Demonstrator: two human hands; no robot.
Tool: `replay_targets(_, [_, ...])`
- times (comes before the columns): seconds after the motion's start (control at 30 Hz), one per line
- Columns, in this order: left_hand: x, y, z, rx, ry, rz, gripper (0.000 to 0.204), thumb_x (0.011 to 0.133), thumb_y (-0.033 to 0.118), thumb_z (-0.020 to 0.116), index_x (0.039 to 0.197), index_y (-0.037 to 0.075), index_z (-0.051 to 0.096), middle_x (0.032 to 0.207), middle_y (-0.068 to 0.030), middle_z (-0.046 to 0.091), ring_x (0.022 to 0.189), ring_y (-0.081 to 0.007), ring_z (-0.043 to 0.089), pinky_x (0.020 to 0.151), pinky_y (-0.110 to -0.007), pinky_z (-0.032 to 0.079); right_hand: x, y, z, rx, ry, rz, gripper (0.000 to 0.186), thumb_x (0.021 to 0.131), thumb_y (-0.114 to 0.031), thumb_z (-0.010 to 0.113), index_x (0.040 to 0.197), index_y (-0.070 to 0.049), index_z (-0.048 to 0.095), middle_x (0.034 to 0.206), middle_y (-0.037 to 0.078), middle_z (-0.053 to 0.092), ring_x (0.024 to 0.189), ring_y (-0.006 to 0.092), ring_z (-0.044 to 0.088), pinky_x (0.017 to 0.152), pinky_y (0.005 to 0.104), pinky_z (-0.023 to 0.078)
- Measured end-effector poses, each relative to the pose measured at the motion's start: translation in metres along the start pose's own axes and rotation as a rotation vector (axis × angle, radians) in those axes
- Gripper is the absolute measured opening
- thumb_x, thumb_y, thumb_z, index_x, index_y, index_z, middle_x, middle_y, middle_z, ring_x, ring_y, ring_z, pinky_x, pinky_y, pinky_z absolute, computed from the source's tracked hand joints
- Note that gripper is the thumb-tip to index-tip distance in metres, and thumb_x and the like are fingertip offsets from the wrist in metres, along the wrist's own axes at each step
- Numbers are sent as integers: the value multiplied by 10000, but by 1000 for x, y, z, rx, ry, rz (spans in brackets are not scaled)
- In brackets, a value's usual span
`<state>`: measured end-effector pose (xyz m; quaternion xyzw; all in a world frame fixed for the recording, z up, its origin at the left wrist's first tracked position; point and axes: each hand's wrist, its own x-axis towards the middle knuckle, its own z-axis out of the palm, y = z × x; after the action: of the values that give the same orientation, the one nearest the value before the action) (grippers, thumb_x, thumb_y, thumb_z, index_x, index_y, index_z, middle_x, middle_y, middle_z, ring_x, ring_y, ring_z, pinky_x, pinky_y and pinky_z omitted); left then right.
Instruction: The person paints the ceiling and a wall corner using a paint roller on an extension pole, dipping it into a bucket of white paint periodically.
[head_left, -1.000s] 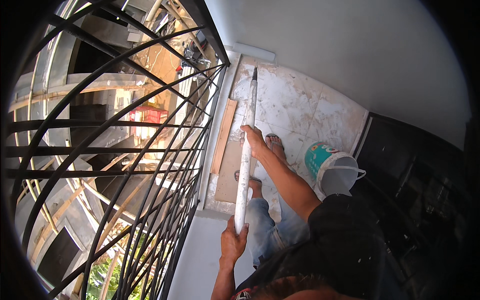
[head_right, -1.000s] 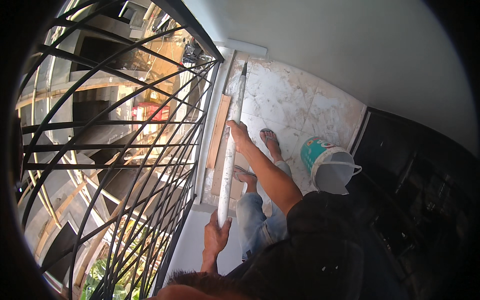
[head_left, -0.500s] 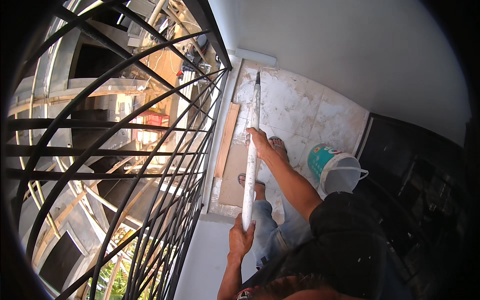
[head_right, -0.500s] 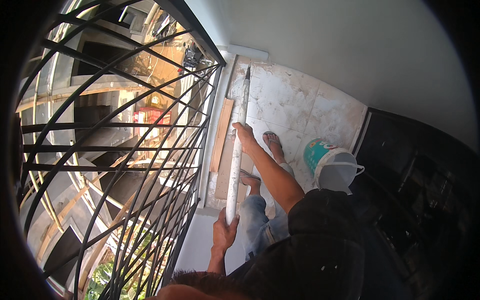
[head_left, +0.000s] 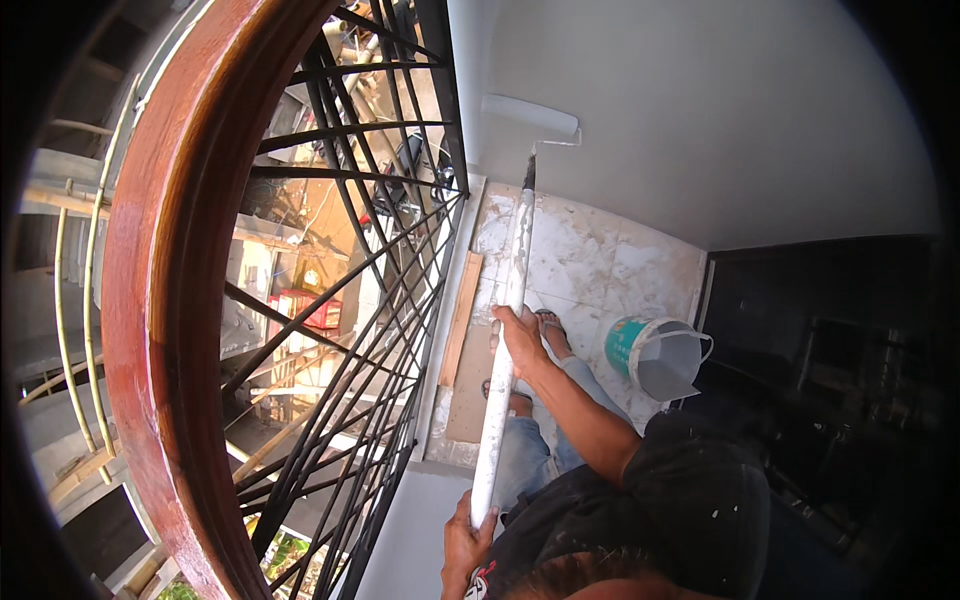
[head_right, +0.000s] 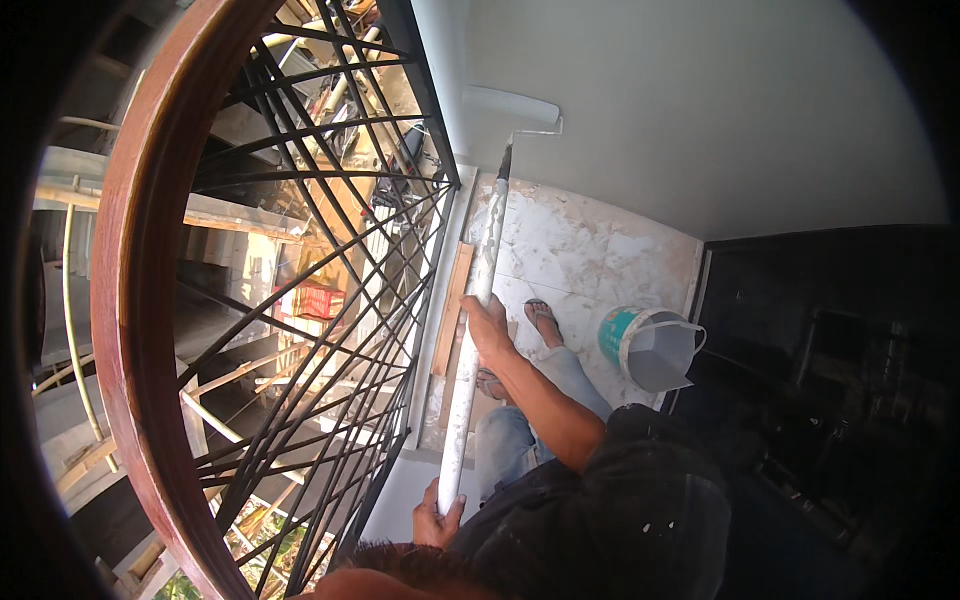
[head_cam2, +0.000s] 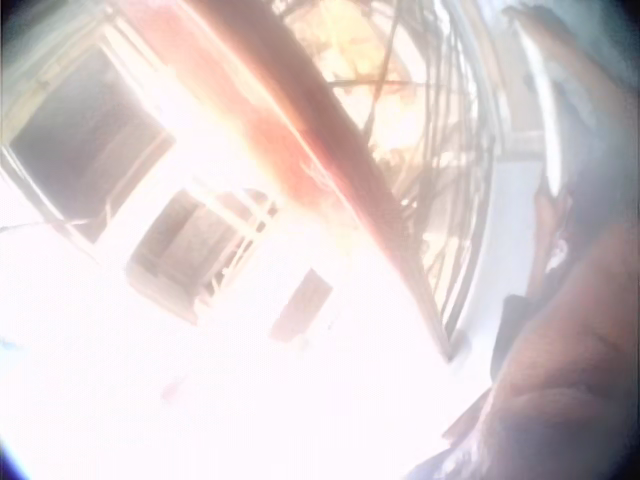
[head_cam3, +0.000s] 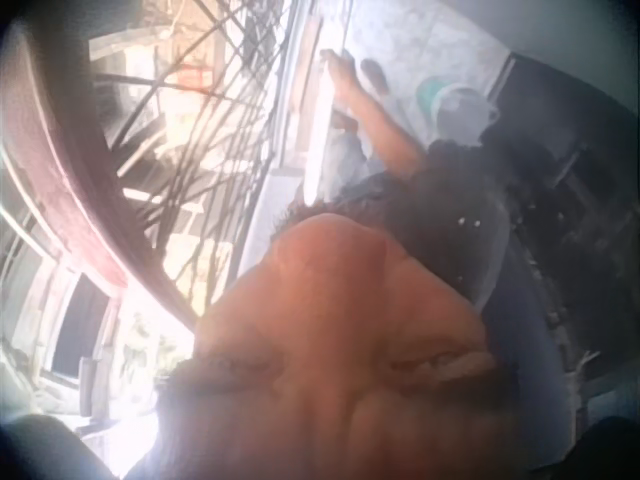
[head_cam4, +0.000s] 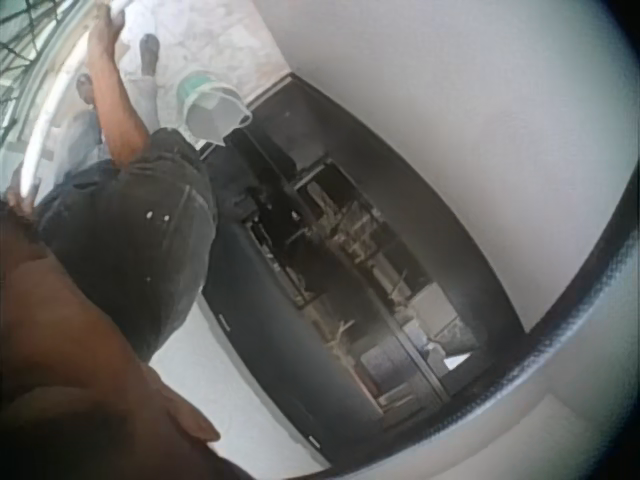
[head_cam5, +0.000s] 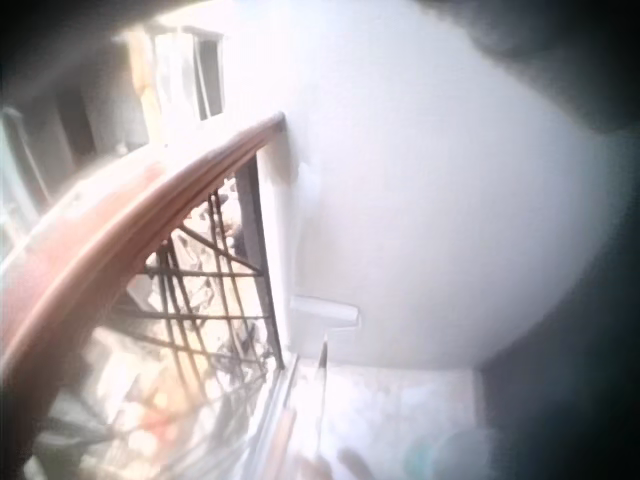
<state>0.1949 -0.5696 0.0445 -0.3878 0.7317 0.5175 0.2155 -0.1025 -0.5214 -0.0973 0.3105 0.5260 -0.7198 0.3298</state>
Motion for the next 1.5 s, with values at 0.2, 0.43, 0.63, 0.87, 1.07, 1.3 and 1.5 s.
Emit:
replay_targets(0.2, [13,-23,-24,34,-5,58,416,887,220,673,1223,4,557,846,-231,676,741,-349,695,658,-395,529,9,18,13,-22,-12,-97,244,867,-216,610,996,-42,498,690,41,500,477,145,500,408,312,438])
replay_targets(0.43, [76,-27,-35,118,-29,137,434,892,232,660,1240,0,544,833,-267,669,718,-394,677,645,-431,517,76,43,22,-7,-7,-31,226,853,-204,624,947,-56,482,635,22,456,453,136,452,388,306,414])
replay_targets(0.63, [37,-39,-36,30,-26,131,454,889,225,663,1260,-5,539,877,-251,681,782,-377,692,702,-397,529,36,43,21,-30,4,-112,237,863,-216,606,971,-34,500,675,53,502,478,156,509,405,315,448])
replay_targets(0.87, [-15,-75,-35,-105,1,208,430,878,197,684,1245,12,557,935,-194,683,794,-249,695,713,-349,526,-75,-2,38,-51,-26,-233,273,877,-202,598,1060,-33,486,738,50,500,500,139,503,412,301,448])
replay_targets(1.07, [-5,-92,-32,-139,-5,237,406,873,170,693,1220,2,565,864,-160,688,753,-215,680,699,-332,526,-102,-11,52,-93,-1,-383,304,886,-188,578,1104,-1,478,779,63,507,515,137,504,418,299,453])
replay_targets(1.3, [3,-90,-31,-219,20,354,416,878,150,690,1247,12,555,826,-113,682,740,-171,668,670,-317,521,-95,-3,47,-107,-51,-510,259,923,-184,572,1076,-5,465,826,68,514,516,123,489,421,284,441])
replay_targets(1.5, [11,-81,-36,-188,7,333,402,887,138,674,1237,-20,555,918,-112,661,820,-140,590,742,-307,497,-115,-20,64,-85,-59,-556,259,924,-186,584,1079,-24,455,829,57,511,509,119,484,419,285,438])
